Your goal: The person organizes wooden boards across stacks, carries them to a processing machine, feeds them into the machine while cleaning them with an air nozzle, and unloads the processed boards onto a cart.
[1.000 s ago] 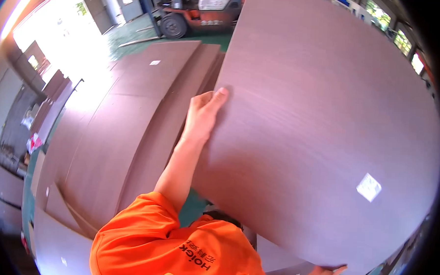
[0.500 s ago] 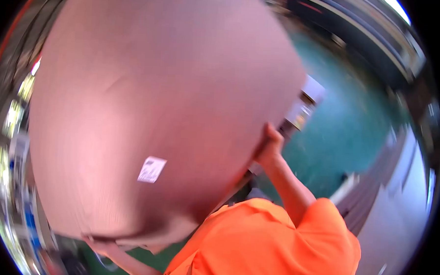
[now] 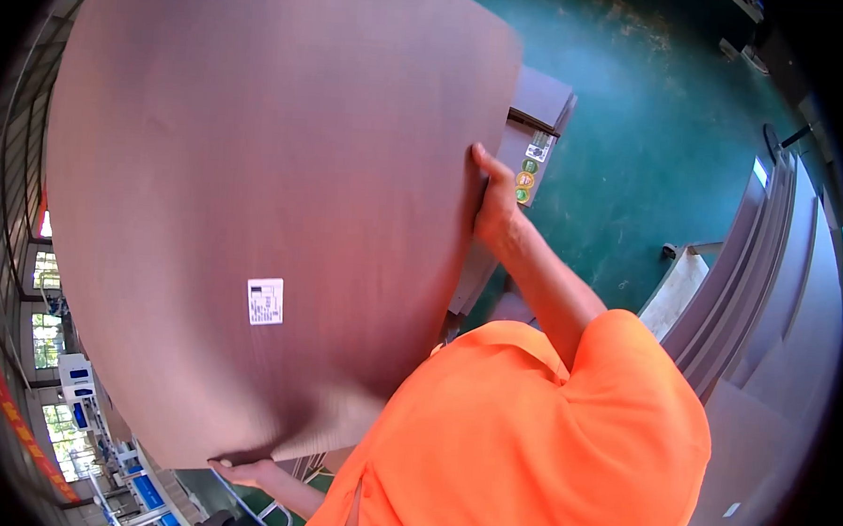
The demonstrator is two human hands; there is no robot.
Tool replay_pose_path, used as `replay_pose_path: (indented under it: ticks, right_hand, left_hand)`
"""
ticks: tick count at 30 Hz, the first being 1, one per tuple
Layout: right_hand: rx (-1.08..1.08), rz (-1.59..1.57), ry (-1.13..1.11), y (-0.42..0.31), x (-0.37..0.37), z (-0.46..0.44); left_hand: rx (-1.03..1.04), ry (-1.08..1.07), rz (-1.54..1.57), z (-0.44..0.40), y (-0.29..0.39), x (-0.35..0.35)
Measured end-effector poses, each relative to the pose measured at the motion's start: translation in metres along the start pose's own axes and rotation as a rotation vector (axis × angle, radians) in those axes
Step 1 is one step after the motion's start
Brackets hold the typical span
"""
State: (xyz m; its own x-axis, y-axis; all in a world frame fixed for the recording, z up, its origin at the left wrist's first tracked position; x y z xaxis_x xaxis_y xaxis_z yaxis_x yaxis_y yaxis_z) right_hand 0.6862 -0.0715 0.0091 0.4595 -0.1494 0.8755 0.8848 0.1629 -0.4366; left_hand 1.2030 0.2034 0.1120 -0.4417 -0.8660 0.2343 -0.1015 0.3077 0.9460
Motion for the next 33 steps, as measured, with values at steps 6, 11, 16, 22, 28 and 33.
replay_pose_path:
  ticks: [6,11,16,22,28,33]
  right_hand:
    - [-0.035,-0.06,0.054,-0.013,-0.01,0.002]
    - [-0.213,0.029,0.176,-0.042,-0.027,0.073]
    - [-0.38,0.142,0.216,-0.142,-0.055,0.069]
    - [-0.532,0.047,0.162,-0.298,-0.168,-0.047]
    - [-0.533,-0.063,0.161,-0.461,-0.268,-0.068]
    - [-0.551,-0.08,0.26,-0.612,-0.379,-0.224]
  left_hand:
    - [-0.082,-0.038,-0.057,-0.006,0.018,0.005]
    - [-0.218,-0.16,0.044,-0.014,-0.02,0.033]
    - [-0.347,-0.326,0.12,0.004,-0.089,0.16]
    - [-0.432,-0.538,0.222,0.083,-0.155,0.415]
    - [-0.53,-0.414,0.31,0.241,-0.205,0.571]
    - [-0.493,-0.458,0.293,0.326,-0.291,0.805]
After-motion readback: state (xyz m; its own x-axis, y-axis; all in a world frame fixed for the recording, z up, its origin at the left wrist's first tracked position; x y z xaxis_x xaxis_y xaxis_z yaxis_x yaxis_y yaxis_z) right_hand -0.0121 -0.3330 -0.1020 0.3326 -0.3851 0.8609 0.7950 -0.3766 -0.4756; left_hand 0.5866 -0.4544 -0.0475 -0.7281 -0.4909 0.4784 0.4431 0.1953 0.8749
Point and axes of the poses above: each hand's wrist, its own z-axis away from the middle knuckle, its own x-axis out of the palm, y = z × x, the point moved 4 cm from there along -z, towards the middle knuckle, and after that the axes turned 14 degrees about -y, right-handed, at the moved point
